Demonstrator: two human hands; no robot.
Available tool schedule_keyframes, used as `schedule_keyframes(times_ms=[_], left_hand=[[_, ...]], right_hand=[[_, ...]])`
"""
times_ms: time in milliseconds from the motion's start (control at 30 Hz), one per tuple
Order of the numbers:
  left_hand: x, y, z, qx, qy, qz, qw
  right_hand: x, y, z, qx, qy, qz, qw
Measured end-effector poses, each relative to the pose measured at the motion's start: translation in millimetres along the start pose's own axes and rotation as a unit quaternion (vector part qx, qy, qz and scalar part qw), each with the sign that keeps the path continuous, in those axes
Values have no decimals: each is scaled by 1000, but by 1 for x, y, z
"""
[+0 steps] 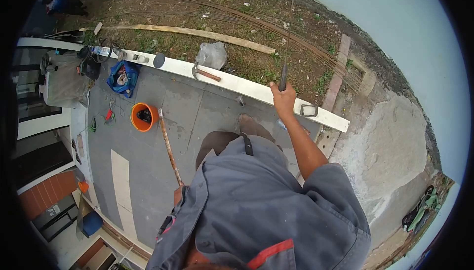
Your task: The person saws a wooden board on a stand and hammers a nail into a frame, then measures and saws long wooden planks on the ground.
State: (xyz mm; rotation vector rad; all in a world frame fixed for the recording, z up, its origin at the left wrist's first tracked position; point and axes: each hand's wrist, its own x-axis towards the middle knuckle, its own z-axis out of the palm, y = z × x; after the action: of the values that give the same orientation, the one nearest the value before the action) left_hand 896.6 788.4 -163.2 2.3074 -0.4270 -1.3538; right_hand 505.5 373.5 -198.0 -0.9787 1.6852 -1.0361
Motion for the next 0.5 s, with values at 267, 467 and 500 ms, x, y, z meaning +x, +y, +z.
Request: schedule_keyframes(times_ms=[267,467,500], left_hand=[[129,94,-59,-65,-70,-21,995],[213,157,-88,-2,-158,26,987],[222,168,-92,13,-169,36,985]], right_hand=[[-43,1,-6,-186,75,-52,978],[-89,7,42,-186,158,-12,970],[-93,7,48,-187,173,-3,967]])
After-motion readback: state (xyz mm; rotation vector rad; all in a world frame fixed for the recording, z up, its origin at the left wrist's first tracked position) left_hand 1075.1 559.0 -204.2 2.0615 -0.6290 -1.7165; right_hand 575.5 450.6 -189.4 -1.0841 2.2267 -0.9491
